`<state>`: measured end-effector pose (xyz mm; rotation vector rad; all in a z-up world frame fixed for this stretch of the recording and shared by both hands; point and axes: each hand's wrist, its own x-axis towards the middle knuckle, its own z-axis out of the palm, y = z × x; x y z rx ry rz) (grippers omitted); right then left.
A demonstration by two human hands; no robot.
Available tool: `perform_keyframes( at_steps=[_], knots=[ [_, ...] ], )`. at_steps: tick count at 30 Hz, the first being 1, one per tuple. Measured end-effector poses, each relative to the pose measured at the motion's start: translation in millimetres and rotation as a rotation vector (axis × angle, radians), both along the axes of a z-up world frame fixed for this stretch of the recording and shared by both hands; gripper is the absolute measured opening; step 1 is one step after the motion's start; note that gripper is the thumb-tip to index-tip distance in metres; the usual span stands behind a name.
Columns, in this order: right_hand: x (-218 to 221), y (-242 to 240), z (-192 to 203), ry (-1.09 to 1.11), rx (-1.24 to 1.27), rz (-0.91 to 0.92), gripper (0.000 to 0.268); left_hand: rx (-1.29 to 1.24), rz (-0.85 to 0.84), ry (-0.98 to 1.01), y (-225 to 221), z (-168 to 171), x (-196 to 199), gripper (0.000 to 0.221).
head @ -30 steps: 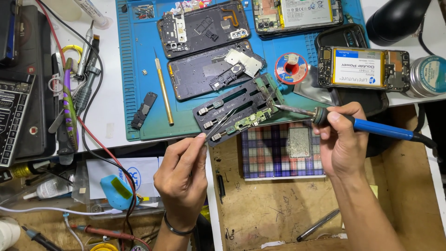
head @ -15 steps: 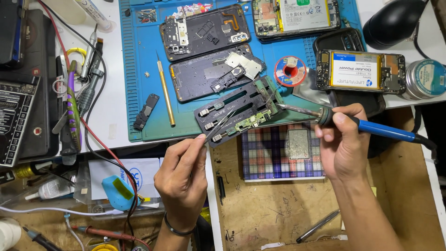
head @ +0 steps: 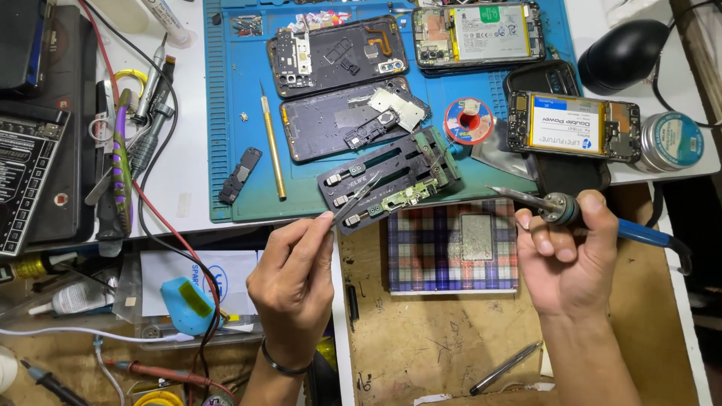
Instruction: Soldering small electronic components onto a mobile phone circuit board using a soldering iron and tweezers at a repair bench.
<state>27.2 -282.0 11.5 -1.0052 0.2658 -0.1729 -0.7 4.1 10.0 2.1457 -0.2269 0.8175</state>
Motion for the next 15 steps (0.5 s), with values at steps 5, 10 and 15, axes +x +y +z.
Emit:
perform_keyframes(
  at_steps=[5, 10, 15],
  knots=[
    [-2, 1, 0, -0.001, -0.014, 0.002, 0.04, -0.004, 0.005, -0.009, 0, -1, 0, 0.02],
    [-6, -1, -4, -0.037, -0.026, -0.024, 0.026, -0.004, 0.005, -0.015, 1, -2, 1, 0.02],
    [-9, -2, -9, -0.057, -0.009, -0.023, 0.013, 0.0, 0.003, -0.016, 2, -2, 1, 0.021]
  ],
)
